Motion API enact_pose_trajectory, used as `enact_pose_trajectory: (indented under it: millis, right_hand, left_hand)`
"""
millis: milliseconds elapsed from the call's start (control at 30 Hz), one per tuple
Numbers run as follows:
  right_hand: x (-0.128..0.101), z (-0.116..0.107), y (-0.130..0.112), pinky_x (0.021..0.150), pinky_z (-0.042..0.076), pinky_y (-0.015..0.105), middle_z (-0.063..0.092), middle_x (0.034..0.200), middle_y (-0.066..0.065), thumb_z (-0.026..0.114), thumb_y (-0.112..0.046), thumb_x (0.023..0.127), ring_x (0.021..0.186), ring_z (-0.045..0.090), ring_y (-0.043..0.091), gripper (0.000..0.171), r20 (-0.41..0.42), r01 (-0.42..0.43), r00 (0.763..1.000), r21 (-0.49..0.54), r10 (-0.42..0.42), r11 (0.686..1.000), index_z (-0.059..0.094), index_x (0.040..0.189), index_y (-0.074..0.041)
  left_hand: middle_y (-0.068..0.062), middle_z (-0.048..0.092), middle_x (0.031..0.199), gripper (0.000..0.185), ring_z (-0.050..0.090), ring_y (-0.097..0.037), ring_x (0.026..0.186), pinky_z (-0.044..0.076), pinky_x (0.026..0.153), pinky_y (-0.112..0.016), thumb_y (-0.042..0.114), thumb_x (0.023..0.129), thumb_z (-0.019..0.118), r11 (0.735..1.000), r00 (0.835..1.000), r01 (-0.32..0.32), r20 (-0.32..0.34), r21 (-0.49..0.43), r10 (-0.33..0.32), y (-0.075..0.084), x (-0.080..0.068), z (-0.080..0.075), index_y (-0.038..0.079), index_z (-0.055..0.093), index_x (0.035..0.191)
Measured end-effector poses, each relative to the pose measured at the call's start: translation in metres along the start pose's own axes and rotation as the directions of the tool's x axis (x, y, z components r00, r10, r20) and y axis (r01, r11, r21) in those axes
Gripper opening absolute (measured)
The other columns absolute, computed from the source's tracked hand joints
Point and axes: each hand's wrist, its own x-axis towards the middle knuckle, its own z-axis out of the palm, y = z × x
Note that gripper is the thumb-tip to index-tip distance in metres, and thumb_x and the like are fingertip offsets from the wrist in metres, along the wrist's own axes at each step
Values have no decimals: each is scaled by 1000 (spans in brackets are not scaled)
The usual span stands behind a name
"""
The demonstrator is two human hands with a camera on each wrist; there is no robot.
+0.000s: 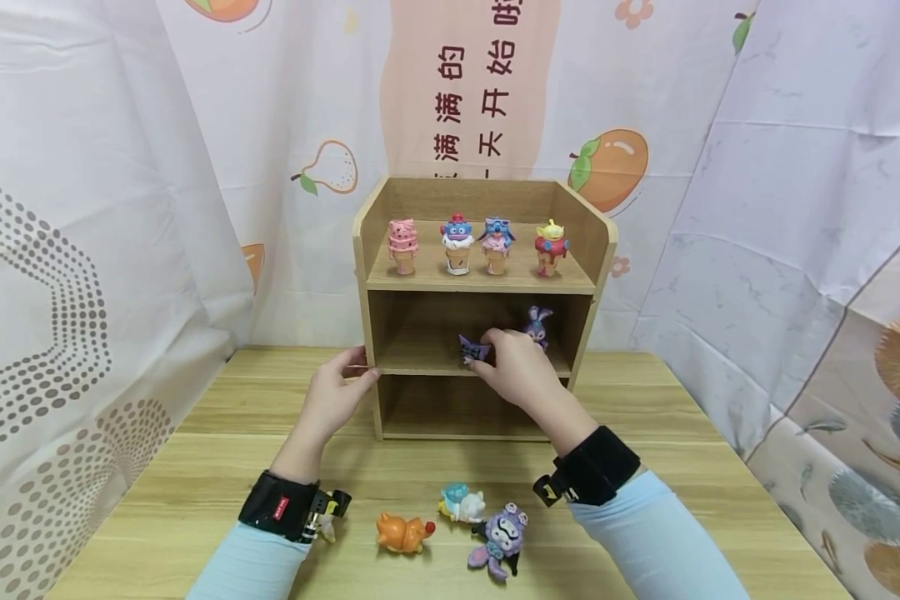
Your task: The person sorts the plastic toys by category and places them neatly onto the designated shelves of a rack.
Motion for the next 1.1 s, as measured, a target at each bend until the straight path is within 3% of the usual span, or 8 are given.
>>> enact_pose_trajectory:
  millis: [433, 667, 1100]
  right_hand:
    - [7, 1, 10, 61, 50, 39, 70, 96, 13, 74, -20, 91, 70, 58, 20, 31, 9, 9, 1000, -1, -9, 1000, 70, 114, 0]
    - [13, 2, 12, 75, 54, 46, 71, 107, 18, 71, -17, 92, 83, 61, 26, 31, 31, 12, 999, -18, -12, 1000, 68, 117, 2]
    - [16, 4, 15, 84, 55, 51, 70, 113, 21, 70, -17, 93, 95, 66, 30, 33, 55, -15, 998, -9, 15, 1000, 67, 120, 1]
  left_hand:
    - [-18, 66, 121, 44, 65, -33, 110, 56, 96, -45, 11, 95, 71, 1000, 1000, -6, 0, -3, 6, 0, 0, 0, -2, 61, 136]
    - [-18, 66, 121, 44, 65, -33, 110, 56, 95, -43, 11, 95, 71, 1000, 1000, -1, 1, -7, 1, -1, 0, 0, -2, 61, 135]
    - [-17, 67, 118, 42, 65, -32, 108, 56, 95, -43, 11, 95, 71, 1000, 1000, 4, -1, 2, -4, 0, 0, 0, -2, 62, 134]
